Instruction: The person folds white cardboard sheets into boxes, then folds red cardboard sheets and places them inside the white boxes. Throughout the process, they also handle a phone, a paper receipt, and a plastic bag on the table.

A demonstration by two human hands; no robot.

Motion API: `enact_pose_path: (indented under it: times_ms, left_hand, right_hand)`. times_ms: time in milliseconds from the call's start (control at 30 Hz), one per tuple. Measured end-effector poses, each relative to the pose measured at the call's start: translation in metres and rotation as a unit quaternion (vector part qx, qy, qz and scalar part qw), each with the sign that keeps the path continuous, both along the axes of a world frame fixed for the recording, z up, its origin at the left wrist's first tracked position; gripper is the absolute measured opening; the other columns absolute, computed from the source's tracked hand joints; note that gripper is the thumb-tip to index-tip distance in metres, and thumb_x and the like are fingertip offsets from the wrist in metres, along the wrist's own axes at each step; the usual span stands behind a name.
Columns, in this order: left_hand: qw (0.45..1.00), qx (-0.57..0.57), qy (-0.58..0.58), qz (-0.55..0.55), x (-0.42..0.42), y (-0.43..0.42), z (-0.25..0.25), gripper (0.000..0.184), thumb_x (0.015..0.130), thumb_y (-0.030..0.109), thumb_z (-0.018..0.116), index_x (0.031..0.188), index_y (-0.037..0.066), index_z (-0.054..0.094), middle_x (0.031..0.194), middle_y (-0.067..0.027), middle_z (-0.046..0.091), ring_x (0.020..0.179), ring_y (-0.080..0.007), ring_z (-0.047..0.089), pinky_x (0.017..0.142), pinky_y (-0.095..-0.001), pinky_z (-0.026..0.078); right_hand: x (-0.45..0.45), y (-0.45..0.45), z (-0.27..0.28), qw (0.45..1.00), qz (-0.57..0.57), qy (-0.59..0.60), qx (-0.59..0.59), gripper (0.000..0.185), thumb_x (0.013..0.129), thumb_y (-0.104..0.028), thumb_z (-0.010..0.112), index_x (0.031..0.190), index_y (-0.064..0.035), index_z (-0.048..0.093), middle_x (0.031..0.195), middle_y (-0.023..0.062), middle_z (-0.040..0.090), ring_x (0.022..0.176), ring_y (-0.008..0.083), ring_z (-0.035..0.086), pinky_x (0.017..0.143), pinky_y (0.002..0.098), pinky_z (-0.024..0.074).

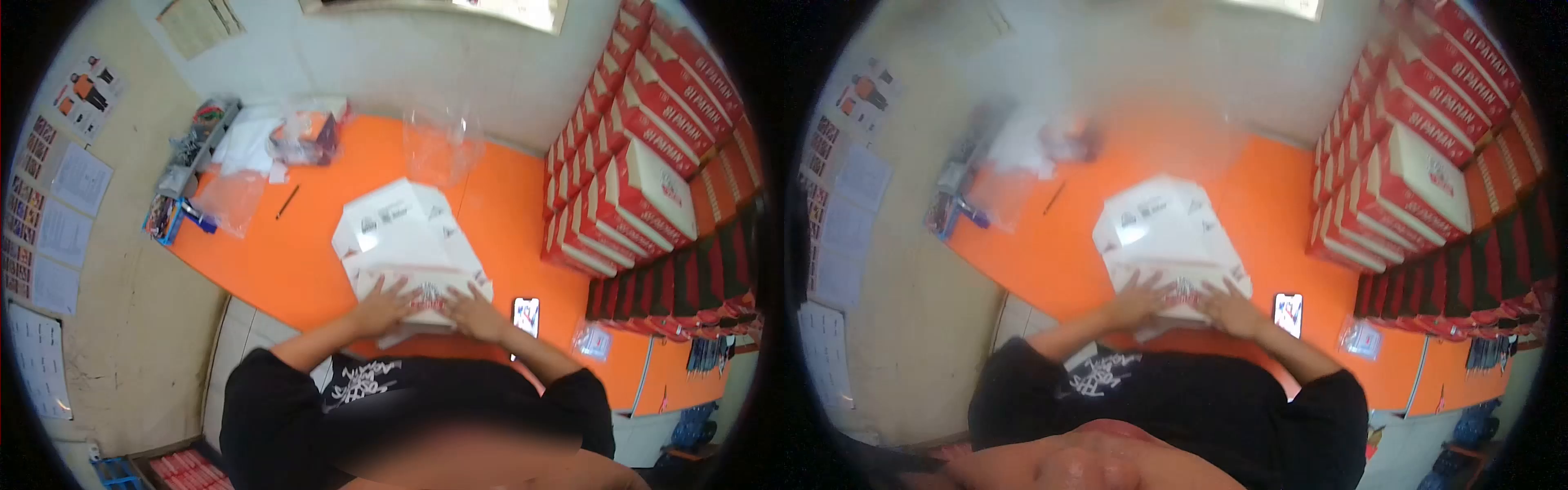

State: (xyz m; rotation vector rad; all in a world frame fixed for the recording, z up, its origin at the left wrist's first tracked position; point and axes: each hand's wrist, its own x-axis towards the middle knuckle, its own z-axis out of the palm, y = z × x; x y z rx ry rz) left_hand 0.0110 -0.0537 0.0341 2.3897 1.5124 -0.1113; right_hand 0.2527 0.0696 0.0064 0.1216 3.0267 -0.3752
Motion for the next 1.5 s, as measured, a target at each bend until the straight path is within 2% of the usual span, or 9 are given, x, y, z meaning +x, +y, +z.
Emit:
enact_pose_path:
  times_ms: [233,367,533,833,900,1000,1167,1233,1500]
  left_hand:
    - [0.931,0.101,-0.197,0.289,0.015,-0.01,-0.06,0.076,0.074,0.011,0.051,0.14,0.01,0.011,0.142,-0.025,0.002,0.131,-0.0426,0.003,0.102,-0.0583,0.009]
    - [0.758,0.062,-0.54,0.36,0.009,-0.005,-0.09,0.084,0.07,0.001,0.049,0.137,0.001,-0.002,0.142,-0.0262,0.003,0.133,-0.0344,0.006,0.106,-0.0385,0.013]
    - [0.5,-0.102,-0.739,0.441,0.009,-0.008,-0.06,0.075,0.068,-0.004,0.05,0.132,-0.002,0.01,0.142,-0.0216,0.008,0.133,-0.0268,0.01,0.106,-0.0319,0.015]
    - [0.888,0.116,-0.38,0.232,-0.022,-0.013,0.062,0.088,0.056,0.048,0.074,0.128,0.014,0.037,0.143,-0.0205,0.004,0.132,-0.0389,0.007,0.104,-0.0484,0.016]
    - [0.914,0.152,-0.297,0.231,-0.024,-0.01,0.067,0.094,0.049,0.056,0.075,0.127,0.016,0.041,0.143,-0.0237,-0.002,0.131,-0.0426,0.003,0.103,-0.0515,0.013]
    - [0.912,0.1,-0.276,0.286,-0.032,-0.002,0.057,0.089,0.048,0.048,0.078,0.124,0.019,0.041,0.137,-0.034,-0.002,0.128,-0.0492,0.007,0.102,-0.0525,0.017]
    - [0.903,0.054,-0.349,0.244,-0.059,-0.023,0.067,0.089,0.05,0.034,0.078,0.124,0.017,0.032,0.133,-0.032,0.012,0.123,-0.0495,0.021,0.1,-0.0475,0.029]
    - [0.857,0.106,-0.419,0.282,-0.066,-0.03,0.071,0.092,0.048,0.035,0.079,0.125,0.016,0.033,0.13,-0.0295,0.019,0.12,-0.0467,0.028,0.098,-0.0465,0.032]
    - [0.924,0.111,-0.341,0.133,-0.149,-0.055,0.143,0.093,0.05,0.039,0.081,0.127,0.015,0.035,0.126,-0.0257,0.027,0.116,-0.0439,0.036,0.093,-0.0455,0.037]
  right_hand:
    - [-0.006,-0.038,-0.043,0.9,-0.288,0.236,-0.225,0.057,0.088,-0.024,0.044,0.135,0.0,0.022,0.141,0.0243,0.013,0.132,0.0352,0.013,0.106,0.0454,0.0108]
    - [-0.013,-0.028,-0.067,0.687,-0.385,0.362,-0.498,0.054,0.087,-0.012,0.045,0.13,0.0098,0.02,0.137,0.0288,0.02,0.13,0.0279,0.022,0.106,0.0333,0.0184]
    - [-0.008,-0.01,-0.042,0.69,-0.478,0.221,-0.497,0.046,0.084,-0.011,0.052,0.122,0.0084,0.035,0.117,0.0215,0.048,0.109,0.0233,0.048,0.091,0.0307,0.0379]
    - [-0.043,0.001,-0.056,0.44,-0.384,0.204,-0.786,0.033,0.09,-0.019,0.038,0.109,0.0062,0.048,0.101,0.0144,0.056,0.092,0.0209,0.054,0.082,0.0322,0.0421]
    - [-0.071,-0.02,-0.052,0.454,-0.328,0.151,-0.815,0.035,0.089,-0.022,0.039,0.111,0.0035,0.048,0.106,0.0151,0.055,0.099,0.0223,0.052,0.086,0.0338,0.0409]
    - [-0.119,-0.046,-0.023,0.878,-0.289,0.281,-0.259,0.042,0.086,-0.026,0.046,0.124,-0.0079,0.043,0.115,0.0187,0.051,0.109,0.0241,0.049,0.093,0.0336,0.0373]
    - [-0.142,-0.054,0.097,0.572,-0.416,0.254,-0.659,0.049,0.083,-0.021,0.052,0.128,-0.0082,0.038,0.124,0.0231,0.044,0.114,0.0295,0.045,0.095,0.0332,0.0356]
    - [-0.148,-0.055,0.123,0.918,-0.183,0.259,-0.239,0.047,0.078,-0.005,0.055,0.124,-0.0093,0.045,0.122,0.0198,0.046,0.113,0.0269,0.047,0.087,0.0323,0.0424]
    - [-0.163,-0.029,0.19,0.934,-0.055,0.139,-0.324,0.06,0.065,0.004,0.061,0.121,-0.0143,0.051,0.118,0.0181,0.053,0.108,0.0344,0.051,0.089,0.0367,0.0409]
